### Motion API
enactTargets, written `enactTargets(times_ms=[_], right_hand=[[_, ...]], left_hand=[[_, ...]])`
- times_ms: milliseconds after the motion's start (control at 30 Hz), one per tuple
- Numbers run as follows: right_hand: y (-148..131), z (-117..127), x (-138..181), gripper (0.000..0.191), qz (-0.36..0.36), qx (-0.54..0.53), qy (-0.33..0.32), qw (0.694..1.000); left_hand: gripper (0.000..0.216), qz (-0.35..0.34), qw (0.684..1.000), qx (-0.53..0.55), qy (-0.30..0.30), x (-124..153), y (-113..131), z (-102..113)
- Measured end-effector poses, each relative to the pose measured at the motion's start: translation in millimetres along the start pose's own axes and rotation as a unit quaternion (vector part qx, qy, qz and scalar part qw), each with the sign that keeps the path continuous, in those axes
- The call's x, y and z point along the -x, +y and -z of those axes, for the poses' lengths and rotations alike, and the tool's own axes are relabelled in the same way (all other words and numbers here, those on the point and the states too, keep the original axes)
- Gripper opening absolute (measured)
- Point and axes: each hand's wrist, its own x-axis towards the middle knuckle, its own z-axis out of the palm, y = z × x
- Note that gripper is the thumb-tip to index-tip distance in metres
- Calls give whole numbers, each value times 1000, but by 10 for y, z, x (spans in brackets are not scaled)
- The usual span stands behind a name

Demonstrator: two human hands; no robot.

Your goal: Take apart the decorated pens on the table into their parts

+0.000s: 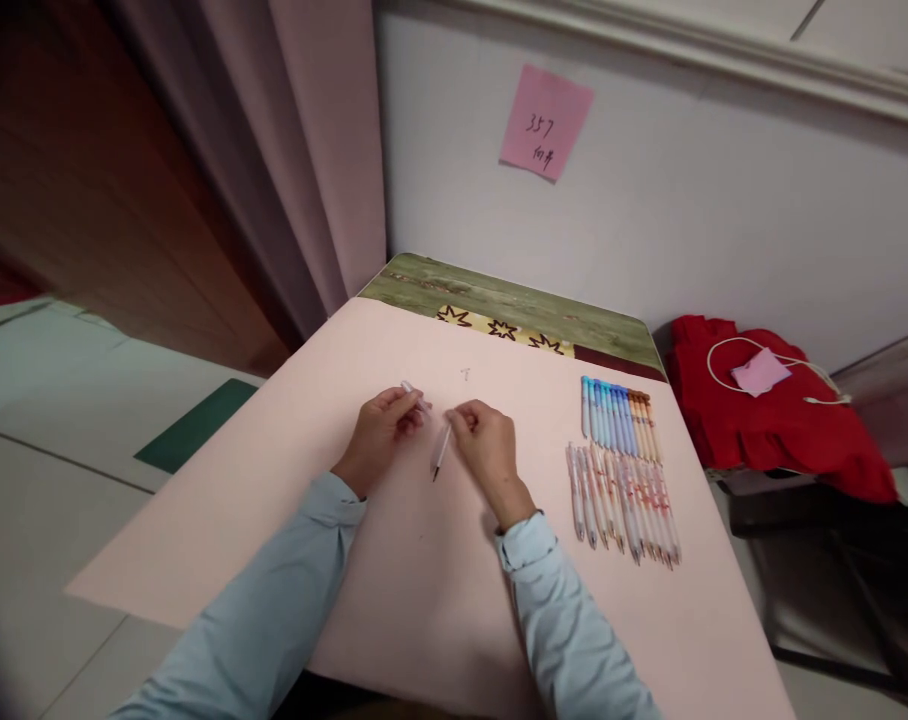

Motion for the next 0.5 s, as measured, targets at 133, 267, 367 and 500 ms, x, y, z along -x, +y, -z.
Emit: enactTargets(times_ms=[133,267,367,500], right_hand=[[148,-27,146,28,10,27,1,1000],[116,-70,140,32,81,115,-41,989],[117,-62,80,26,87,173,-59,979],[179,10,67,18,76,214,-46,973]], left_hand=[[25,7,996,84,3,-58,13,28],[27,18,995,100,-24,-91,4,26],[27,28,993,106,-36,-102,-4,34],[25,40,992,113,-43,-110,-9,36]])
